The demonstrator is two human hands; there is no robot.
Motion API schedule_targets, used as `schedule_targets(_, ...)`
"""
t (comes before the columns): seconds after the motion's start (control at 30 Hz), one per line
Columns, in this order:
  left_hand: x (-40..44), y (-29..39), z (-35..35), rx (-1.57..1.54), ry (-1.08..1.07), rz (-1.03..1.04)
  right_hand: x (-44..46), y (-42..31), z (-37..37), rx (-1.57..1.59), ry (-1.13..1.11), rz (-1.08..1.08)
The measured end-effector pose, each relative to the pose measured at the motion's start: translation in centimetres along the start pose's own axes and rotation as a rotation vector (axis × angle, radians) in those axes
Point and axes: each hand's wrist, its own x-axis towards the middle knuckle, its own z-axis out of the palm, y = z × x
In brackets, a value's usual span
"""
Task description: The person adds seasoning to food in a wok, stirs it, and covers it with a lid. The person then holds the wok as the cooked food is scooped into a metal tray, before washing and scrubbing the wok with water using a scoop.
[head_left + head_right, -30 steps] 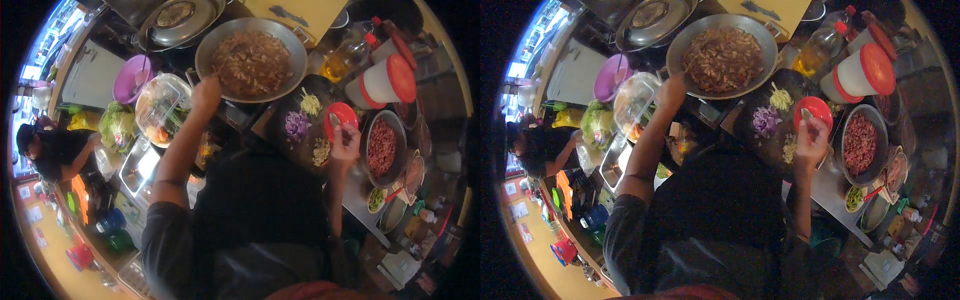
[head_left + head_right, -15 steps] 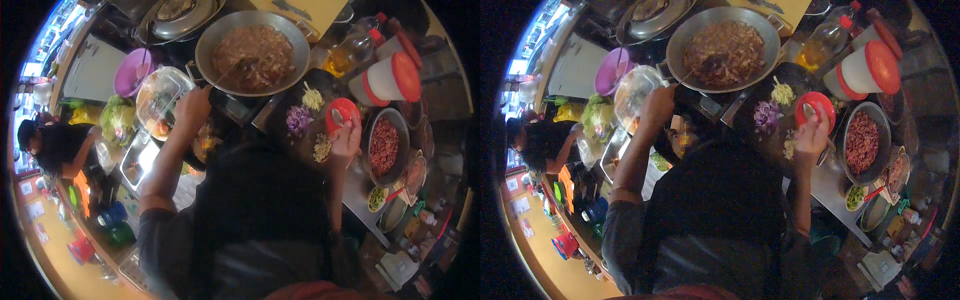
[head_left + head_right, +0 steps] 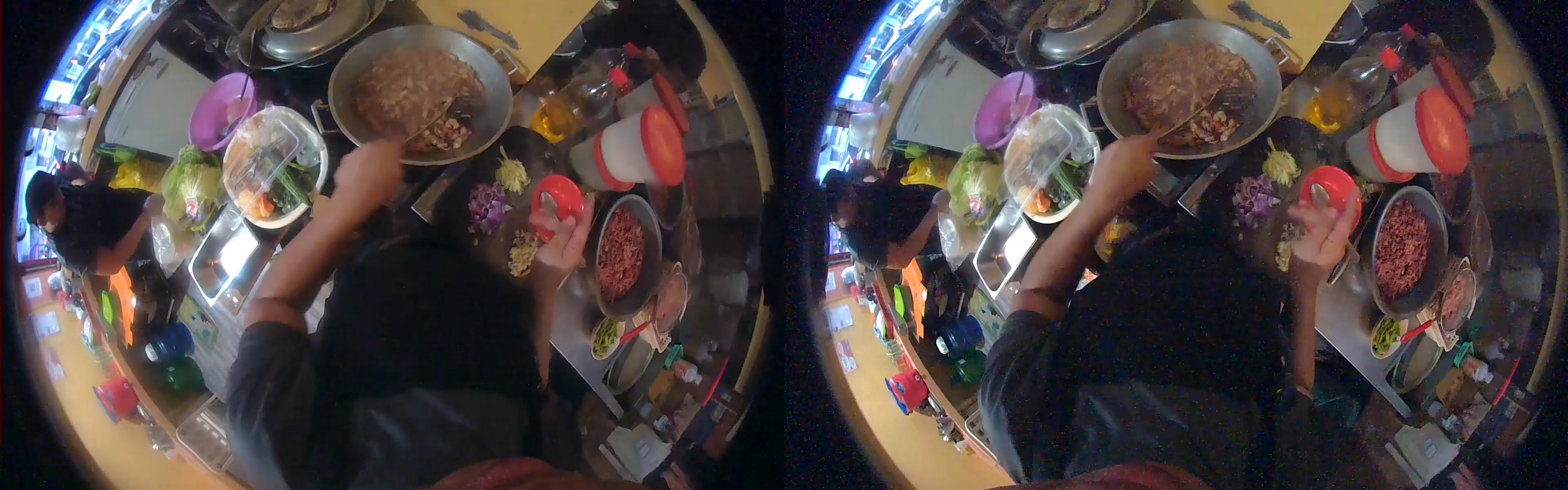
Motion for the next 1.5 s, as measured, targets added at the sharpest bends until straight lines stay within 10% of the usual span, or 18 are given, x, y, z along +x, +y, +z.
schedule_targets(0.17, -6.6, -3.8, -6.2, 0.015, -0.046, -0.023, 0.8, 2.3, -0.2, 0.117, 0.236, -0.225)
schedule_targets(0.47, -7.7, -10.1, -2.7, -0.217, 0.195, -0.179, 1.7, 0.8, 1.0, 0.103, -0.043, 0.091)
schedule_targets(0.87, -10.0, -14.3, 6.7, -0.538, 0.289, -0.298, 9.6, -3.7, 15.2, -0.329, -0.33, -0.565)
schedule_targets(1.07, -10.6, -17.4, 5.3, -1.733, 0.705, -0.664, 16.9, -7.5, 33.7, -0.541, -0.596, -1.088)
schedule_targets(1.23, -11.8, -23.9, 10.8, -1.159, 0.775, -0.822, 22.7, -5.6, 51.8, -0.844, -0.688, -1.325)
schedule_targets(1.27, -11.2, -22.4, 6.0, -1.058, 0.496, -0.972, 23.4, -5.0, 54.8, -0.843, -0.684, -1.334)
schedule_targets(1.5, -2.6, -21.1, 10.1, -0.95, 0.516, -0.721, 26.8, -1.6, 66.1, -1.061, -0.937, -1.313)
